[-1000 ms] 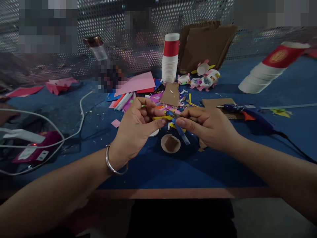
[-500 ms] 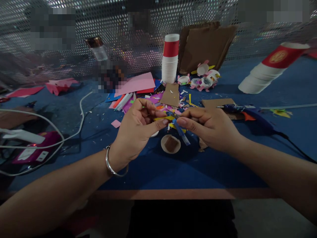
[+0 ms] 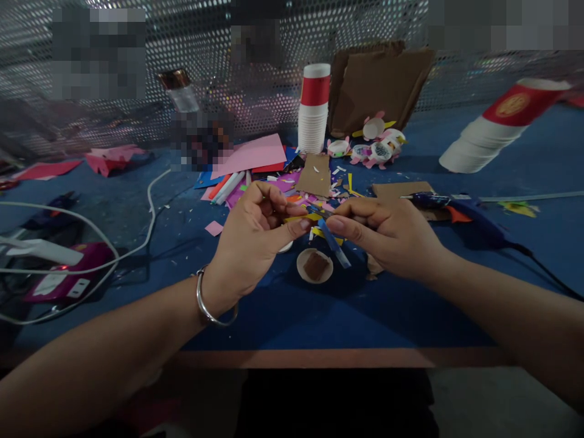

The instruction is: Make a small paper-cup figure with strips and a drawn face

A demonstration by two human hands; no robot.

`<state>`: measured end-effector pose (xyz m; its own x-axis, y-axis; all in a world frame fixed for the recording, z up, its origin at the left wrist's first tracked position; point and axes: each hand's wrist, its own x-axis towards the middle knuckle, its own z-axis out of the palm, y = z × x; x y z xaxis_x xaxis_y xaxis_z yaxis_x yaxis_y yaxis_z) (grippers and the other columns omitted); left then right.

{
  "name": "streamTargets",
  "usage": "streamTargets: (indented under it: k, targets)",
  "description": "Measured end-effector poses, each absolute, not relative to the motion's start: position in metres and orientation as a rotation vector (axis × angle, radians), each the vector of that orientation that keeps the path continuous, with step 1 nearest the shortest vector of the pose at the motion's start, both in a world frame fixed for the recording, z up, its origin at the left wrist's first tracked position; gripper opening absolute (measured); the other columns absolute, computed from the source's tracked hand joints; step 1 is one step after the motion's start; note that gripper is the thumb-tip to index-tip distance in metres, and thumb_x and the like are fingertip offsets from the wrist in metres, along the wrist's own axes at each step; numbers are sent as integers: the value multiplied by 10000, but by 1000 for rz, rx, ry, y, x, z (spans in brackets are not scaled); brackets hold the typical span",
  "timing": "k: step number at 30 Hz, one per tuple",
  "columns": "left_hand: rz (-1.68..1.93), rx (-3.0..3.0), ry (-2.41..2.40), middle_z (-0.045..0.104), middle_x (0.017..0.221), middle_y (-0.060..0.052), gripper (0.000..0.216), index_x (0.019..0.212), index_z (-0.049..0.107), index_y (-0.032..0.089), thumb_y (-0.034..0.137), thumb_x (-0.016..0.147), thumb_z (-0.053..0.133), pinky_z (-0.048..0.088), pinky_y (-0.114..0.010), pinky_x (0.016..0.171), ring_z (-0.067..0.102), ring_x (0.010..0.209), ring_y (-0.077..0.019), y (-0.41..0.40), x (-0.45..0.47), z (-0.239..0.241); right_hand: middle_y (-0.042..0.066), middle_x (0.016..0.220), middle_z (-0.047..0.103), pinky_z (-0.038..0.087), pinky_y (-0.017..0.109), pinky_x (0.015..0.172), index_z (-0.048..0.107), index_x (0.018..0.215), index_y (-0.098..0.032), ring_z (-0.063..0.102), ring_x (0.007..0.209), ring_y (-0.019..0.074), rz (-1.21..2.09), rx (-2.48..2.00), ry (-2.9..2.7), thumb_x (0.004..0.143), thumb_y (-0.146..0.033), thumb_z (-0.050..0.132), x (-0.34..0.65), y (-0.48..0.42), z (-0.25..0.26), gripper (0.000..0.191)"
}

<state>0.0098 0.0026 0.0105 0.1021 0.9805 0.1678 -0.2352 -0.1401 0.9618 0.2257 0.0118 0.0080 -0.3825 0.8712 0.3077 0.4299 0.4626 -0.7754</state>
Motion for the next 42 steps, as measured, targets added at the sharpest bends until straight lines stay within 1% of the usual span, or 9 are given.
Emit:
streamTargets:
  k: [9,14,16,20,22,29,33,37,42]
  targets:
    - [1366,1221,858,629,843,58,541,858,543,212,190,631,1034,608,-249,813,711,840,-113,3,11,8,-3,676,609,337,309,580,697,790,-212,482,601,134,776,-1102,-1997,956,-776,640,227,12,10,591]
    - [1361,1229,870,660,847,56,516,848,555,216,183,641,1027,603,-251,799,707,828,-112,3,10,7,11,649,597,339,312,577,677,726,-212,497,609,146,803,-1122,-1994,949,-798,630,226,11,13,629]
    - [1345,1226,894,662,835,57,491,850,567,214,173,648,1013,606,-255,793,706,824,-118,4,9,7,10,629,564,332,318,572,670,723,-220,479,599,151,778,-1142,-1970,949,-807,619,227,12,14,631]
    - [1275,1169,952,695,869,35,402,910,581,202,140,728,934,631,-286,745,751,791,-144,6,7,6,-26,535,421,233,329,527,675,750,-233,344,515,134,658,-1251,-1966,950,-807,616,236,19,15,611]
    - [1240,1132,962,700,884,27,379,936,578,195,127,755,904,629,-284,719,784,795,-165,7,6,6,-31,509,409,217,338,527,682,763,-232,338,498,137,572,-1300,-1988,949,-808,615,241,24,14,609]
    - [1232,1076,928,704,844,18,241,925,618,166,65,804,800,620,-235,754,779,810,-134,10,4,9,14,611,577,276,342,600,575,705,-230,500,582,173,320,-1488,-2235,1009,-610,597,247,36,10,487]
    - [1285,1186,887,711,864,17,241,927,644,172,62,786,805,636,-250,777,762,812,-128,11,0,8,41,687,610,288,344,643,537,729,-231,555,676,207,289,-1628,-2324,1016,-623,538,246,35,13,486]
    - [1340,1314,875,724,889,7,254,937,653,178,31,779,786,660,-273,827,739,837,-126,14,-4,8,49,730,630,265,343,616,572,793,-232,534,663,209,245,-1871,-2422,1013,-654,500,245,34,17,481]
    - [1305,1293,943,710,891,-2,225,969,652,172,43,815,751,652,-226,728,721,812,-113,19,-9,7,76,810,691,275,343,609,641,859,-233,591,734,246,181,-2028,-2522,1022,-655,463,244,34,21,486]
